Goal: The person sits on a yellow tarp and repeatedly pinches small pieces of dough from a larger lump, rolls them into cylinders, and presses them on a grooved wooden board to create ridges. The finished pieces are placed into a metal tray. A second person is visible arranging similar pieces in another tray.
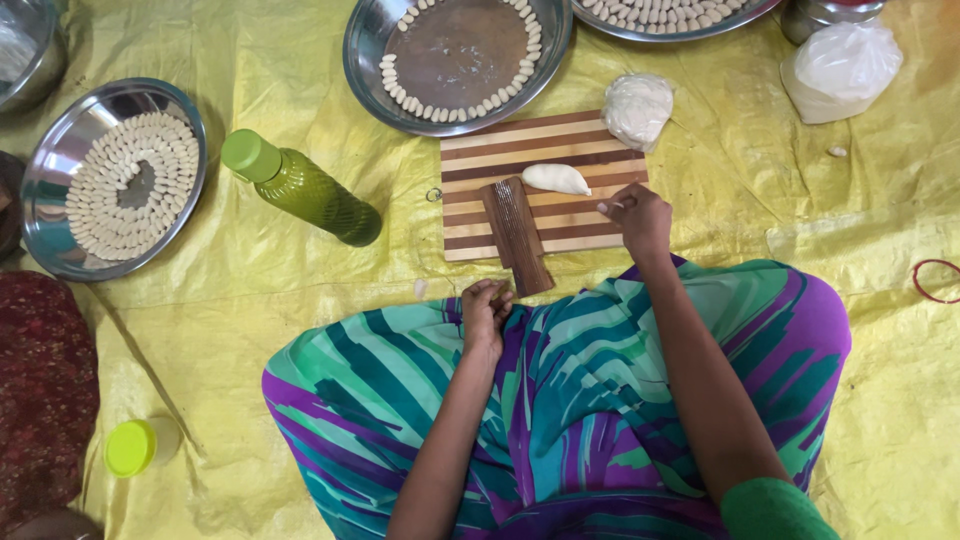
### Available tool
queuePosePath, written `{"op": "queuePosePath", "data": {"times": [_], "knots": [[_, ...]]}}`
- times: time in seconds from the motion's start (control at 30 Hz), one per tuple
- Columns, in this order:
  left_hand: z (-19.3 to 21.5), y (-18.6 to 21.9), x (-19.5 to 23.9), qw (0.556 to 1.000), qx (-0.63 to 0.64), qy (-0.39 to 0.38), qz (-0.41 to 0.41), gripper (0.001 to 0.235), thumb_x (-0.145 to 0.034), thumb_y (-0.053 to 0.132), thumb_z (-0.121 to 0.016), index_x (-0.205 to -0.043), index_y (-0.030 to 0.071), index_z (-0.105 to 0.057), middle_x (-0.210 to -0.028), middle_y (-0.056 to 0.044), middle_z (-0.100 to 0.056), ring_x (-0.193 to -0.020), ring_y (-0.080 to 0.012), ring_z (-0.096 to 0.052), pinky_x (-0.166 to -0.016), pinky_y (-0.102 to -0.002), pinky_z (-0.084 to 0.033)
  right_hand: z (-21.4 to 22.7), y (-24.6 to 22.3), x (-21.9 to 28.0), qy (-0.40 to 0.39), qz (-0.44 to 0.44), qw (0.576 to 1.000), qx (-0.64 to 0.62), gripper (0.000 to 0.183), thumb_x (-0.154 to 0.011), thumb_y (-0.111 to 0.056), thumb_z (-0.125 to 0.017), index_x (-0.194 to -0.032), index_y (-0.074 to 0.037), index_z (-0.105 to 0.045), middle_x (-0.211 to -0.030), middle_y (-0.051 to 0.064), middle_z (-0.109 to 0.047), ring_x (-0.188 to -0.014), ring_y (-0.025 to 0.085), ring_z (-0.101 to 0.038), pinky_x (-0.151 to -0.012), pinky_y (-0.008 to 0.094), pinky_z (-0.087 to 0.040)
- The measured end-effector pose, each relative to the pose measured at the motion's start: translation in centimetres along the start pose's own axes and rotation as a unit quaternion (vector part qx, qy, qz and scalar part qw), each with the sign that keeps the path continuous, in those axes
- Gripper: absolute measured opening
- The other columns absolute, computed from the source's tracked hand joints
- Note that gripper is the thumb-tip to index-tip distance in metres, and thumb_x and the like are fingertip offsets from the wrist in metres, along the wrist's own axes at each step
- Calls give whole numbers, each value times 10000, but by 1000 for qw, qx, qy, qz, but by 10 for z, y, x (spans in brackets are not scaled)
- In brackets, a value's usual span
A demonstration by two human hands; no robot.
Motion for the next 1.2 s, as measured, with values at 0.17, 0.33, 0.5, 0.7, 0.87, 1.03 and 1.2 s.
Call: {"op": "queuePosePath", "data": {"times": [0.17, 0.33, 0.5, 0.7, 0.87, 1.03, 1.2], "knots": [[0, 1, 1, 1000, 3, 0, -1, 333, -908, 114, -672, -1185, 79, -490, -1043, -95, -687, -813, -185, -693, -666, -288, -552, -4, 7, 0, -34, -74, 988, -132, 143, -974, -126, -700, -971, 12, -736, -752, 102, -739, -589, 105, -712, -585, 262, -581], [-1, 1, 2, 1000, 3, 0, 1, 332, -903, 121, -672, -1181, 88, -493, -1043, -90, -686, -817, -183, -695, -668, -289, -550, -4, 0, -2, -17, 37, 998, -44, 147, -835, -44, -808, -895, 63, -727, -757, 127, -737, -635, 136, -665, -572, 282, -524], [-2, 3, 3, 1000, 1, -2, 2, 323, -908, 129, -670, -1173, 83, -493, -1044, -93, -690, -817, -186, -689, -671, -293, -553, -5, 4, -2, -62, -68, 984, -153, 86, -891, -7, -655, -926, 32, -723, -732, 87, -723, -589, 105, -696, -551, 257, -561], [-2, 4, 5, 1000, 3, -7, -6, 309, -914, 126, -661, -1172, 83, -496, -1039, -96, -688, -820, -181, -692, -670, -285, -548, -2, -9, 2, -35, -16, 997, -73, 46, -889, 6, -727, -920, 14, -759, -728, 88, -725, -615, 105, -649, -551, 265, -531], [-3, 4, 5, 1000, 0, -7, -9, 297, -922, 129, -662, -1167, 80, -500, -1032, -92, -679, -809, -180, -684, -667, -287, -547, -3, -5, 1, -27, -52, 996, -72, 136, -923, -72, -796, -886, 35, -719, -732, 104, -721, -587, 127, -667, -540, 284, -532], [-2, 3, 5, 1000, 3, -9, -8, 303, -919, 125, -659, -1170, 86, -495, -1035, -91, -685, -812, -182, -688, -670, -288, -548, -4, -3, -1, -7, 30, 994, -101, 54, -937, -12, -696, -933, 42, -693, -759, 93, -724, -649, 126, -701, -596, 274, -572], [-1, 2, 3, 1000, 3, -4, -2, 304, -921, 121, -653, -1177, 95, -490, -1040, -88, -682, -824, -191, -690, -675, -293, -551, -7, 1, -2, -40, -15, 990, -133, 98, -910, -23, -745, -940, 43, -680, -754, 97, -703, -641, 121, -679, -574, 270, -568]]}}
Point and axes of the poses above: each hand's wrist, its own x-axis away from the middle knuckle, its own z-axis out of the back of the hand, y = z × x, the point moved 4 cm from there along -x, towards the middle knuckle
